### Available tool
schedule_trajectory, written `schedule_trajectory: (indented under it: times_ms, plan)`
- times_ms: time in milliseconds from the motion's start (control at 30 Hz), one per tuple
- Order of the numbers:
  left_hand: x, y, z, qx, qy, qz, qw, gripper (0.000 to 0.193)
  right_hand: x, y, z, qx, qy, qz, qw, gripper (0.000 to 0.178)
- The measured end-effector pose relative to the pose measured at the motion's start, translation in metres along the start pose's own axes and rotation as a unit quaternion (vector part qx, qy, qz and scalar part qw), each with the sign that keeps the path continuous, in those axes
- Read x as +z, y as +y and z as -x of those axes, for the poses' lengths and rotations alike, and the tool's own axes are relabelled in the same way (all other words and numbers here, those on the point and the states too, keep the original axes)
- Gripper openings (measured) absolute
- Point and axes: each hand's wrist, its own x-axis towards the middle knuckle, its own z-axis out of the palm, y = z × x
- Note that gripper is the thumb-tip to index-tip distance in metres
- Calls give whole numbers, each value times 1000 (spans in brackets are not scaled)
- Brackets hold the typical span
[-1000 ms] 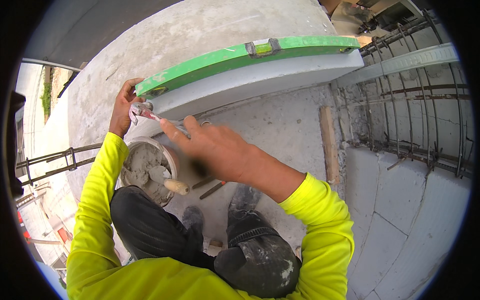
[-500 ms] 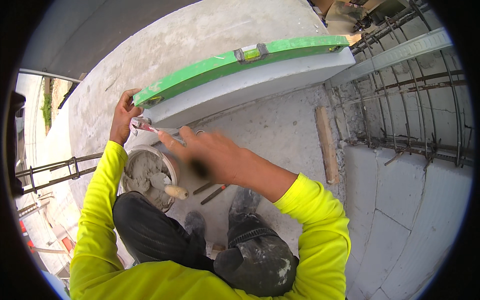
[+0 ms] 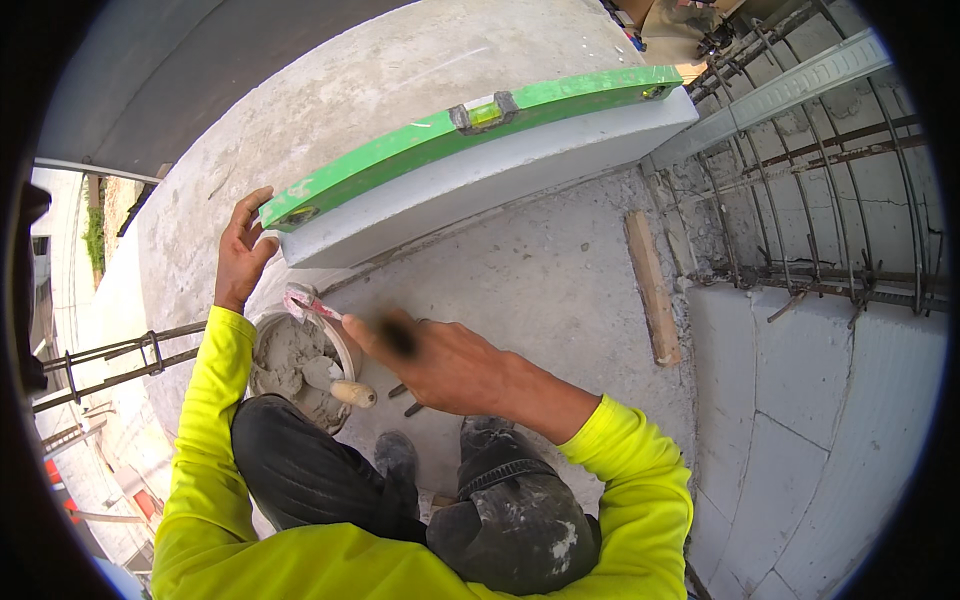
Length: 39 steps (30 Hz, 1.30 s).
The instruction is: The person applies mortar to a concrete ledge using a trowel, places a white stone slab, and repeatedly checks and adjusts its level with a spirit level and hammer. The person also smooths the mortar around the slab edges.
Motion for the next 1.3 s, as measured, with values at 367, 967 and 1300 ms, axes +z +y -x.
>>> schedule_trajectory:
  times_ms: [367,967,1300]
  plan:
    - [13,3,-4,115,-7,-22,993,63,2,1,3,14,-5,-5,1000,78]
    - [17,-5,-6,89,0,5,996,51,4,3,6,16,1,-13,1000,83]
    - [13,-10,-6,95,-10,-38,995,62,3,2,7,21,-8,-14,1000,84]
